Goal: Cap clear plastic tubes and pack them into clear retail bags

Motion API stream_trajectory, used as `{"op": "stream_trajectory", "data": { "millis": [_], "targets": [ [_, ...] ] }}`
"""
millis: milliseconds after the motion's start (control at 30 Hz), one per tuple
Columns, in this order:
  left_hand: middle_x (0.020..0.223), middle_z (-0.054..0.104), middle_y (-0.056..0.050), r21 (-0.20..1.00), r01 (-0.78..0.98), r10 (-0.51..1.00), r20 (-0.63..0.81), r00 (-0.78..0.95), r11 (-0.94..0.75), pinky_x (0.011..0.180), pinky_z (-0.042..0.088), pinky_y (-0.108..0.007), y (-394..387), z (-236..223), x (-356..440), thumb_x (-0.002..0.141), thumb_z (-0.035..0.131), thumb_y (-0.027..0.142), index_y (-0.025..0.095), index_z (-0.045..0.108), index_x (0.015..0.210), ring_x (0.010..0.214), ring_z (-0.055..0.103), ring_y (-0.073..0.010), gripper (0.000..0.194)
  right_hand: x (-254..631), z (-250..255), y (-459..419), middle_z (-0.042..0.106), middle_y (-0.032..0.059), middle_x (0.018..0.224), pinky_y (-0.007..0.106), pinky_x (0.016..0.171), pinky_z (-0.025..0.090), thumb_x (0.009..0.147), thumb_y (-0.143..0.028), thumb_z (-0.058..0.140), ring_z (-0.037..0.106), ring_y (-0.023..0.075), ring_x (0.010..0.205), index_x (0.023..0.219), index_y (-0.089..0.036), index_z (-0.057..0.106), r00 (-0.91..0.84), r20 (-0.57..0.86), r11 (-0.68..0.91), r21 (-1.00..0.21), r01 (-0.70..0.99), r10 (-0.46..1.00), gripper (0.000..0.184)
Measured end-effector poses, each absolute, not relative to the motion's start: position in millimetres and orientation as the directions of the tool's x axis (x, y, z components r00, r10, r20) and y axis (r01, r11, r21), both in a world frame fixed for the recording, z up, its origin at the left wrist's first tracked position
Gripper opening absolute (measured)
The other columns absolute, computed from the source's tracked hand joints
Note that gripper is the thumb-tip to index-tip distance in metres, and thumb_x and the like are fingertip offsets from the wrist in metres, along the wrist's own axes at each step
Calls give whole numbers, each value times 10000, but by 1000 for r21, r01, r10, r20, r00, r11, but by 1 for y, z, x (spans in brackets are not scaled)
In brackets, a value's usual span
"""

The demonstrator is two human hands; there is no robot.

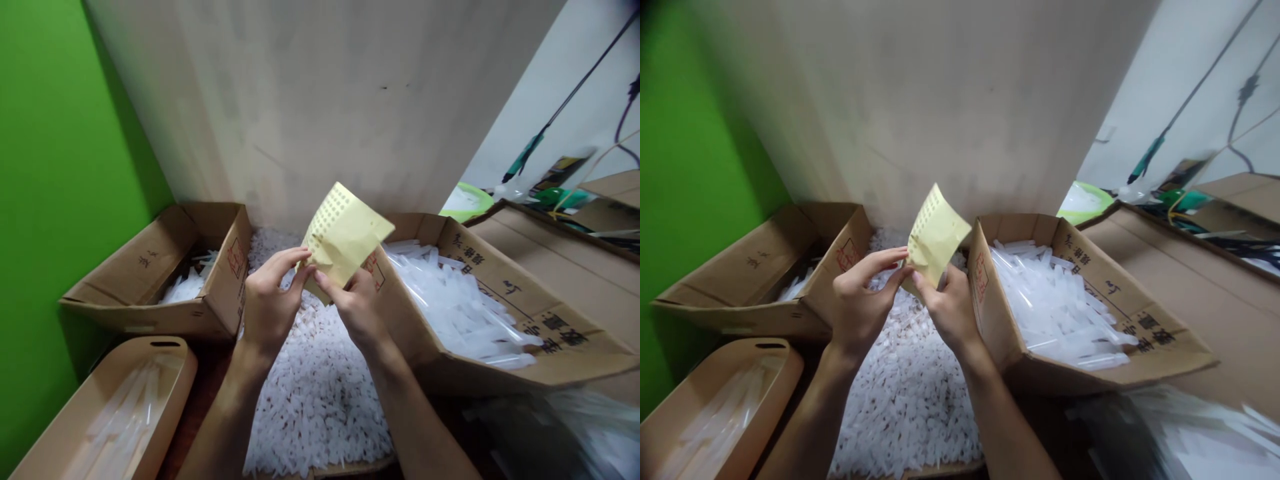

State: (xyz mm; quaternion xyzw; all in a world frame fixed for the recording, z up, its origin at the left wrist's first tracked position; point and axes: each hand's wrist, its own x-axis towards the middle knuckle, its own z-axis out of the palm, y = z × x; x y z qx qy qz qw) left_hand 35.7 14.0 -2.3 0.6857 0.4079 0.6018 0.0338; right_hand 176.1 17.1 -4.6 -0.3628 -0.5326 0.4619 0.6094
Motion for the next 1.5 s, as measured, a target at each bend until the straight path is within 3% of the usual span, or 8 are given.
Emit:
{"op": "stream_trajectory", "data": {
  "millis": [200,400,667,800,1333,1500],
  "targets": [
    [1117,801,-52,525,513,606,795,-12,-679,978,632,-381,16,-1,34,927,744,147,207,793,1067,1035,765,-195,160,177,-10,17,768,46,840,371,818,600,892,-409,762,726,246,869,913,-212,809,58,286,291,-925,-244,957,203],
    [1090,810,-38,578,459,606,789,-101,-675,955,648,-384,12,-1,42,909,765,148,219,813,1017,992,777,-195,137,174,-16,22,805,66,984,350,828,596,834,-356,828,741,242,940,973,-202,818,37,255,244,-859,-449,966,207],
    [1065,813,-36,726,291,678,687,-263,-623,930,675,-407,13,-12,54,880,796,188,221,820,962,956,787,-206,91,168,-19,23,808,70,1068,408,992,592,799,-336,865,742,270,1085,1056,-215,800,114,276,298,-844,-447,954,291],
    [1063,807,-53,718,282,674,695,-248,-636,920,679,-397,12,-11,54,888,786,199,202,808,952,959,783,-202,68,169,-20,25,788,72,1183,395,981,603,791,-315,872,742,262,1101,1035,-230,804,133,282,311,-844,-437,950,267],
    [1076,761,-66,755,210,738,653,-170,-621,913,660,-311,14,-5,43,909,764,211,175,761,951,998,750,-172,56,170,-21,26,772,75,1236,409,1037,579,787,-342,879,731,268,1133,1132,-219,753,151,275,314,-856,-411,949,387],
    [1077,745,-71,675,360,693,714,-99,-644,896,662,-334,13,-1,39,942,720,222,176,749,963,996,739,-180,58,170,-19,25,789,79,1171,404,1031,578,812,-336,851,728,274,1137,1083,-214,788,116,304,325,-867,-378,946,304]
  ]
}}
